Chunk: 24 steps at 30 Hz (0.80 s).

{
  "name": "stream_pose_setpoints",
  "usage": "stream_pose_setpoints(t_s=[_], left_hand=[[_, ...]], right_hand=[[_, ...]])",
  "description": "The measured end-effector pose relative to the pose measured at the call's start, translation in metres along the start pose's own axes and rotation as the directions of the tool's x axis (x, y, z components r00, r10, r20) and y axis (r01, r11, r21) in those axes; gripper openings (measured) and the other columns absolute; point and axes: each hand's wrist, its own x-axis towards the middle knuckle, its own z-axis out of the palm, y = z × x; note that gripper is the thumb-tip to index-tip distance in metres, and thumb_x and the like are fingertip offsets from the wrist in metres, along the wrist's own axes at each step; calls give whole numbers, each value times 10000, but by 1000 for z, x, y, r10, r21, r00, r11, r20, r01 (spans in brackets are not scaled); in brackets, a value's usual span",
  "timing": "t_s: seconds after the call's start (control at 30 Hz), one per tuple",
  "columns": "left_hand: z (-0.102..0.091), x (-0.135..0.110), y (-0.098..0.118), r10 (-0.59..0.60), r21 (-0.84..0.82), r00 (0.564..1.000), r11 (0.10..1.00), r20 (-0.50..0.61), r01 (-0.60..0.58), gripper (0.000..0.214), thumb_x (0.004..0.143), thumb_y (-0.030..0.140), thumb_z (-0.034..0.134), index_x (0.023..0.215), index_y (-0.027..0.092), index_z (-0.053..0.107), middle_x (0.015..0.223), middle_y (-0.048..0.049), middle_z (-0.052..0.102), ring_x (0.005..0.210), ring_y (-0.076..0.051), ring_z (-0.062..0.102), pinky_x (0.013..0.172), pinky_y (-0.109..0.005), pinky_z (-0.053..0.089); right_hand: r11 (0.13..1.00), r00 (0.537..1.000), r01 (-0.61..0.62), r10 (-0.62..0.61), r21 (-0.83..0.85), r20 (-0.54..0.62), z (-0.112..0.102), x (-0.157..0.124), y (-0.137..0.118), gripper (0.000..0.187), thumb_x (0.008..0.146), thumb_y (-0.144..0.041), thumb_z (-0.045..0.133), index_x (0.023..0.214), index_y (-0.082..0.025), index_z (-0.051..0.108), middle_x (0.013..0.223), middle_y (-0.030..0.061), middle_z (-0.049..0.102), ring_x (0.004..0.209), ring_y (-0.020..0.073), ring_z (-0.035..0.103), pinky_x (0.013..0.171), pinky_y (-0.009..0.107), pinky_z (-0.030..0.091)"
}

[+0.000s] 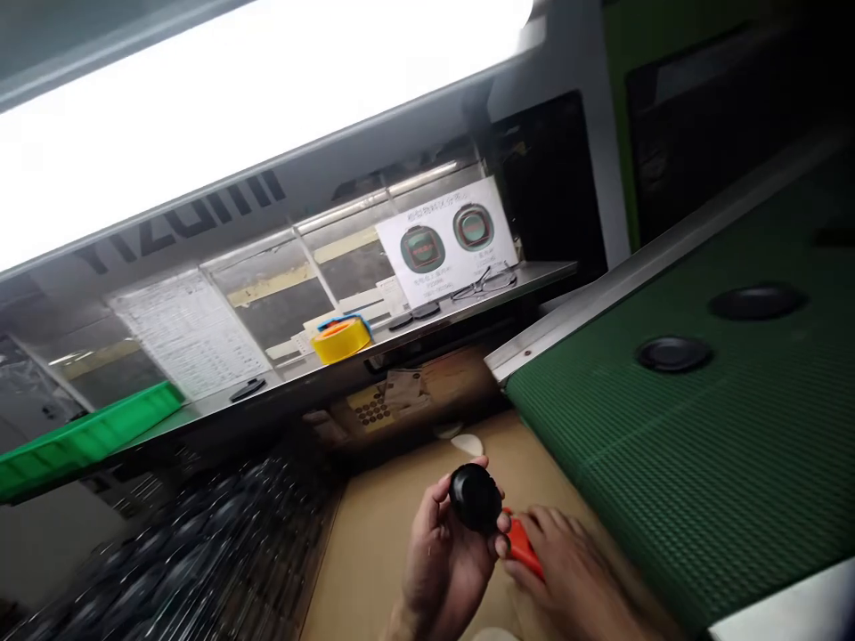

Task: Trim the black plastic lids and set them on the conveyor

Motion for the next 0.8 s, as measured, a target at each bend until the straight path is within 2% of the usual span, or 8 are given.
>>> stream_pose_setpoints(t_s=[0.13,0.23,0.33,0.5,0.57,0.67,0.73,0.8], left_hand=[[-53,-28,6,2,-54,999,999,-45,-4,443,941,435,480,1213,109,609,1036,-142,648,730,-185,609,616,-263,435],[-91,-43,5,5,-65,994,998,-109,-13,439,947,445,474,1192,105,606,1000,-135,651,684,-169,595,581,-250,419],[-121,-52,0,17,-81,981,996,-191,-34,429,947,458,481,1165,110,606,904,-100,643,607,-140,566,514,-225,385],[-154,-52,-13,-23,-126,970,992,-241,-8,464,931,489,468,1138,97,605,808,-70,628,528,-112,511,454,-211,321],[-161,-50,-17,-22,-107,960,994,-280,-8,459,916,501,468,1100,103,607,763,-56,621,508,-107,491,452,-210,298],[-168,-47,-20,-20,-71,957,997,-290,-1,491,893,562,462,1022,114,617,696,-32,596,475,-98,456,452,-214,274],[-169,-46,-22,-50,-71,958,997,-283,31,545,885,630,443,945,117,618,675,-31,589,466,-96,448,457,-218,272],[-168,-46,-23,-74,-62,954,996,-290,59,588,885,676,420,846,119,603,679,-45,600,469,-94,452,464,-222,278]], right_hand=[[988,988,152,-151,18,-41,-6,-6,-9,365,950,-410,569,1256,-212,594,1250,122,562,1157,310,504,990,474,399],[954,941,288,-298,83,159,-8,-17,-30,340,883,-397,679,1183,-246,625,1148,78,592,1022,264,559,878,392,461],[952,875,293,-303,85,377,-4,-26,-54,359,823,-408,752,1133,-265,639,1113,55,582,980,257,559,861,380,465],[953,834,294,-291,70,468,8,-18,-66,198,892,-289,634,1073,-227,583,1009,44,603,899,221,584,803,347,472],[952,865,281,-307,124,397,12,-7,-66,246,910,-298,615,1129,-216,538,986,37,626,845,205,607,744,324,482],[945,951,227,-267,234,157,21,9,-72,313,942,-353,621,1214,-233,523,1045,24,654,862,186,639,732,295,498],[928,970,222,-242,300,28,26,16,-81,319,952,-356,625,1242,-253,538,1108,14,655,949,179,641,798,282,506],[910,969,238,-248,339,-12,31,17,-89,282,975,-309,587,1248,-249,548,1115,12,656,987,170,637,841,274,505]])
